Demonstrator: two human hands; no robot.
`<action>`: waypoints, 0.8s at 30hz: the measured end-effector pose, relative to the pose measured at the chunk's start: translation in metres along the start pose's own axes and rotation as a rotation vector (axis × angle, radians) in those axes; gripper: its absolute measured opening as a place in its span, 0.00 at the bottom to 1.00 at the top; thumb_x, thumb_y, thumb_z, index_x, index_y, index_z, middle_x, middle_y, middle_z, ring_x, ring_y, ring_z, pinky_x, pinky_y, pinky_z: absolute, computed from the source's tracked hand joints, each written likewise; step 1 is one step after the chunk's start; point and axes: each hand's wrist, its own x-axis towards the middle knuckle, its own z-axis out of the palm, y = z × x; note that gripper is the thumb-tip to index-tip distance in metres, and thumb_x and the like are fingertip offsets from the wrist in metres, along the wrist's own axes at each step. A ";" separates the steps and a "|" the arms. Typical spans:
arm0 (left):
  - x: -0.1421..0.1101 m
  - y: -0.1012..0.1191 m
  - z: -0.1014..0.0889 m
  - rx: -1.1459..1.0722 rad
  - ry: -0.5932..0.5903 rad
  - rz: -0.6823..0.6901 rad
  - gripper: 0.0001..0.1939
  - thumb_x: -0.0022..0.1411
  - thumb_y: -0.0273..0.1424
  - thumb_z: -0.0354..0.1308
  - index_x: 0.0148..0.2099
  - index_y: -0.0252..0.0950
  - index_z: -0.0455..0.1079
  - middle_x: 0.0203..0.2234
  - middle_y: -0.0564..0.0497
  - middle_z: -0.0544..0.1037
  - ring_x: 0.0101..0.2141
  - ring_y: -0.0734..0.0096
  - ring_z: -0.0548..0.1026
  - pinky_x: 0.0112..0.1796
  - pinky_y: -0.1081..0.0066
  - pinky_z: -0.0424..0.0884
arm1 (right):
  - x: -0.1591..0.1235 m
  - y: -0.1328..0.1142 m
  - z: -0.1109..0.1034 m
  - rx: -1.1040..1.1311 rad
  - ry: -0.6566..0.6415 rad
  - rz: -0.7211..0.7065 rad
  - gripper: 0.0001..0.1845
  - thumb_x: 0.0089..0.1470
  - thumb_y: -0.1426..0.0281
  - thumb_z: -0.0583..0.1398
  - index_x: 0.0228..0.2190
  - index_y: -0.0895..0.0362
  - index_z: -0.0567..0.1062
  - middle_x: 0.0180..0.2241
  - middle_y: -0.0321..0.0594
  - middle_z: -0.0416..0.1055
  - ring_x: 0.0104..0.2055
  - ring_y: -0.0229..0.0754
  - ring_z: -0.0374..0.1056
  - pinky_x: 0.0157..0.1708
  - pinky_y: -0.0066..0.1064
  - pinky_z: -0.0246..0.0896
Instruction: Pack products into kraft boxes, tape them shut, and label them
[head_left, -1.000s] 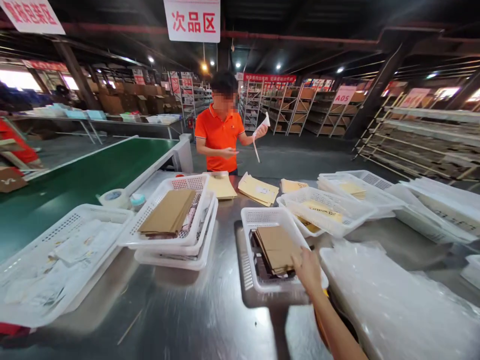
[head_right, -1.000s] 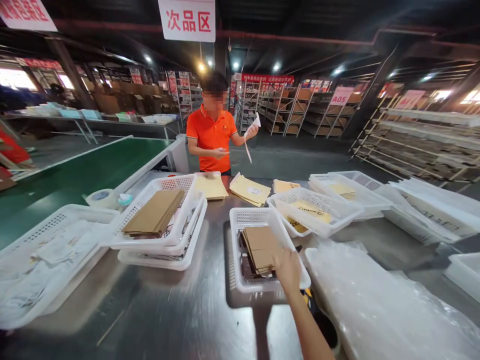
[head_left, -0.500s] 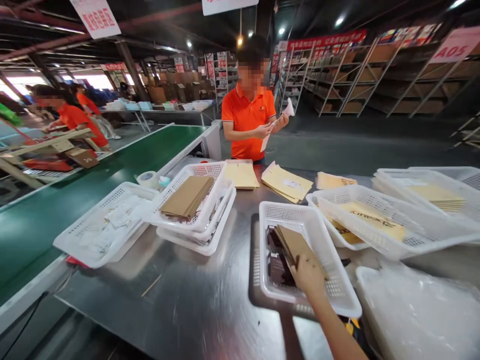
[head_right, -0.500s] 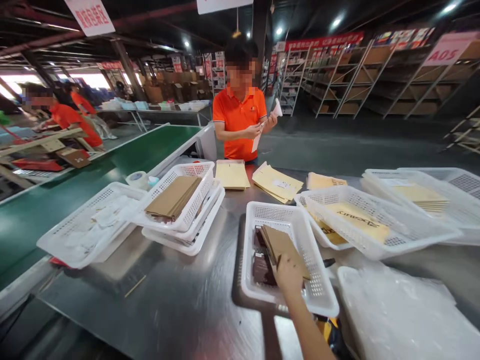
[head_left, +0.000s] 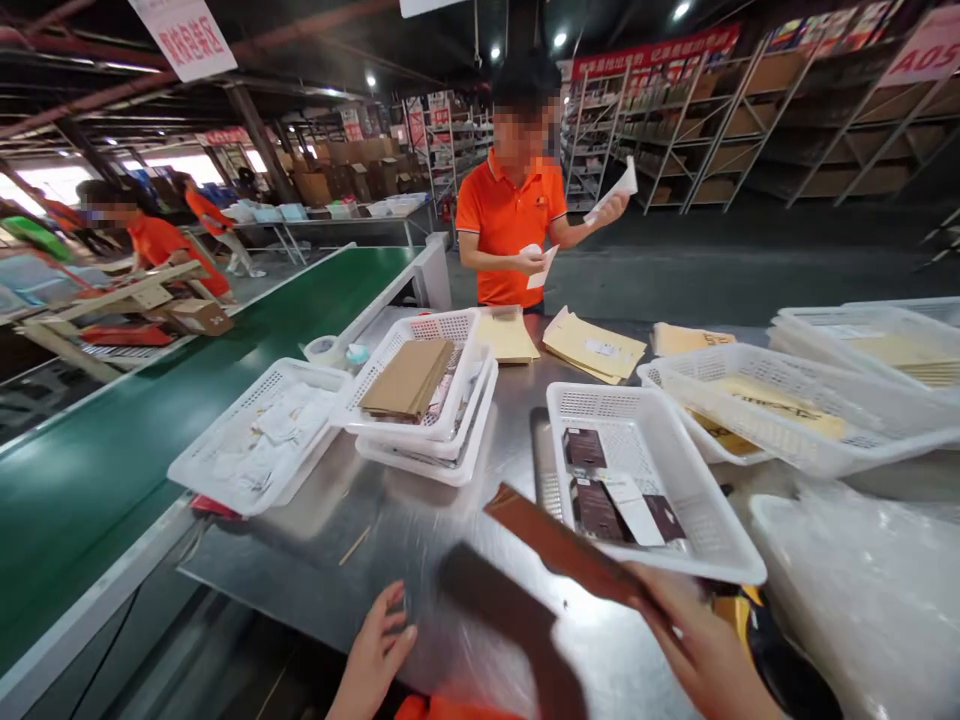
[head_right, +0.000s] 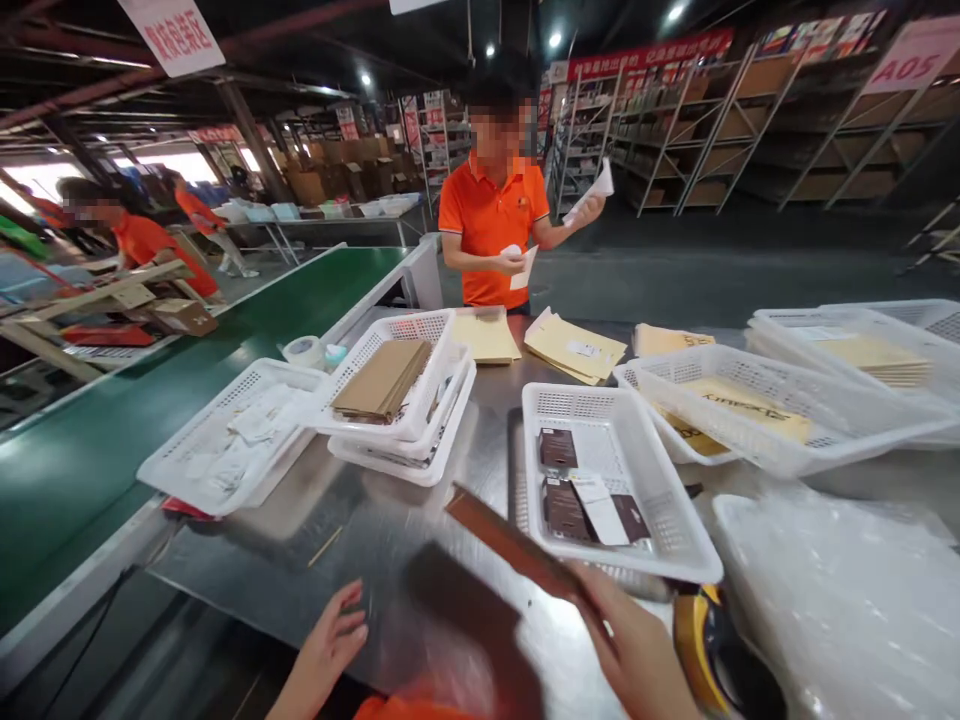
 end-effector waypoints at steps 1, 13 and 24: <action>0.011 0.002 -0.003 -0.073 -0.020 0.031 0.46 0.48 0.55 0.63 0.62 0.36 0.56 0.61 0.33 0.63 0.54 0.51 0.71 0.51 0.59 0.71 | -0.007 -0.015 0.030 0.054 -0.094 -0.011 0.17 0.57 0.61 0.56 0.47 0.48 0.76 0.45 0.42 0.78 0.46 0.49 0.75 0.44 0.36 0.73; 0.033 0.021 0.006 0.000 -0.135 0.089 0.26 0.49 0.50 0.61 0.41 0.34 0.75 0.37 0.43 0.81 0.41 0.54 0.77 0.47 0.60 0.70 | -0.066 -0.076 0.203 0.472 0.076 0.602 0.39 0.51 0.46 0.55 0.57 0.55 0.58 0.57 0.55 0.64 0.60 0.57 0.62 0.57 0.48 0.60; 0.067 0.012 -0.063 -0.255 0.269 -0.064 0.32 0.33 0.58 0.66 0.30 0.35 0.72 0.29 0.51 0.75 0.32 0.65 0.72 0.28 0.70 0.71 | -0.069 -0.068 0.212 0.591 0.192 0.854 0.39 0.37 0.42 0.63 0.45 0.56 0.70 0.50 0.53 0.70 0.54 0.59 0.65 0.52 0.47 0.62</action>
